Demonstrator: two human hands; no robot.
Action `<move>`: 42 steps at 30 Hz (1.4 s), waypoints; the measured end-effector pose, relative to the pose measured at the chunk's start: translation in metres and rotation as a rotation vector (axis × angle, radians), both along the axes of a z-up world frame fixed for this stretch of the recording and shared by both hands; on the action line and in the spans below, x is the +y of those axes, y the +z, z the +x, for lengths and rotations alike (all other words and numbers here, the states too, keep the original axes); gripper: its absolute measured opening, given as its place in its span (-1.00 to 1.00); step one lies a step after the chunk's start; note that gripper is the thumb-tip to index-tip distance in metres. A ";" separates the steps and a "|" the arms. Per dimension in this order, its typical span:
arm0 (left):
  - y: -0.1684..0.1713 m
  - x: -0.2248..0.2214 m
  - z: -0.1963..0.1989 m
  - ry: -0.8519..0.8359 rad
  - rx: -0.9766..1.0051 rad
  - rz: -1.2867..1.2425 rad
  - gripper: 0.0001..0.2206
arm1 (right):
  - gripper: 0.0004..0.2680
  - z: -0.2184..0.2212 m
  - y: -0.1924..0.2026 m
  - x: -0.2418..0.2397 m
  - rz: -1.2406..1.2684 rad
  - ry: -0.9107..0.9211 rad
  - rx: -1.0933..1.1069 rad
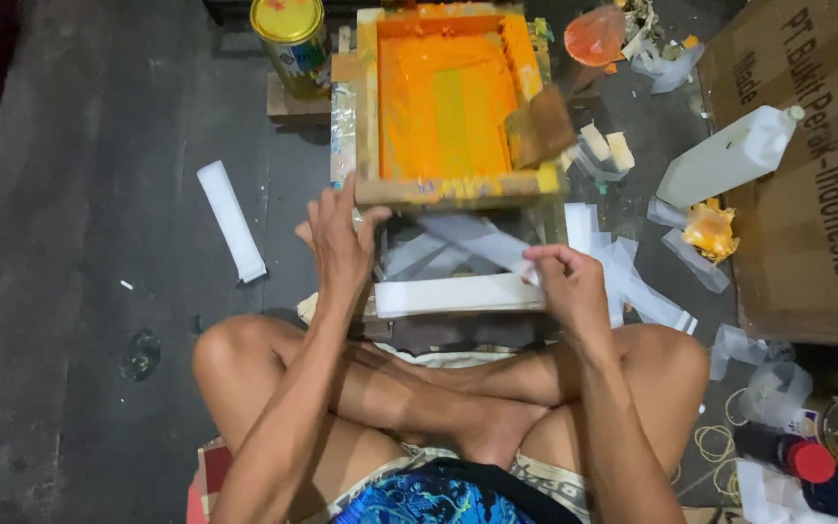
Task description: Manually screen printing orange ink onto small white strips using a jig and a squeegee.
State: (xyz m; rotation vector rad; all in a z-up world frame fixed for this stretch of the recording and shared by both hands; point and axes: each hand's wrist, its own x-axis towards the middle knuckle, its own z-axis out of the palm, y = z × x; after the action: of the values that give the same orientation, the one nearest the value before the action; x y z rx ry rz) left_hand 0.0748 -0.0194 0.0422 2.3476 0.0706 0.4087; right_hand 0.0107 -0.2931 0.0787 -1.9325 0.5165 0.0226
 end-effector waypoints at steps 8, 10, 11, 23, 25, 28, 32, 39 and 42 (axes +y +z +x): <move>0.036 -0.002 0.044 0.043 -0.248 -0.057 -0.45 | -0.79 0.011 -0.010 0.033 -0.567 0.206 -0.227; 0.041 -0.001 0.050 0.048 -0.264 -0.088 -0.45 | -0.82 0.022 -0.030 0.037 -0.773 0.254 -0.273; 0.040 0.000 0.052 0.045 -0.268 -0.094 -0.45 | -0.79 0.029 -0.048 0.038 -0.872 0.332 -0.298; 0.048 0.001 0.060 0.025 -0.288 -0.143 -0.45 | -0.75 0.060 -0.103 0.057 -1.020 0.539 -0.481; 0.050 0.000 0.061 0.024 -0.286 -0.155 -0.45 | -0.76 0.068 -0.104 0.049 -1.040 0.551 -0.515; 0.051 0.001 0.061 0.020 -0.284 -0.160 -0.45 | -0.79 0.072 -0.099 0.043 -1.032 0.568 -0.520; 0.054 -0.001 0.063 0.028 -0.279 -0.160 -0.45 | -0.79 0.074 -0.099 0.038 -0.998 0.573 -0.544; 0.057 -0.001 0.058 0.014 -0.270 -0.175 -0.45 | -0.83 0.062 -0.070 0.046 -0.976 0.519 -0.660; 0.042 0.003 0.051 0.002 -0.192 -0.155 -0.42 | -0.84 0.045 -0.063 0.044 -0.956 0.514 -0.699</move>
State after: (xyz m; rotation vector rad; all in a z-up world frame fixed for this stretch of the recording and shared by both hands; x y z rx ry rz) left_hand 0.1260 -0.0166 0.0840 2.1461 0.0122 0.6061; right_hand 0.0553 -0.2490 0.0157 -2.7339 -0.5582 -0.6496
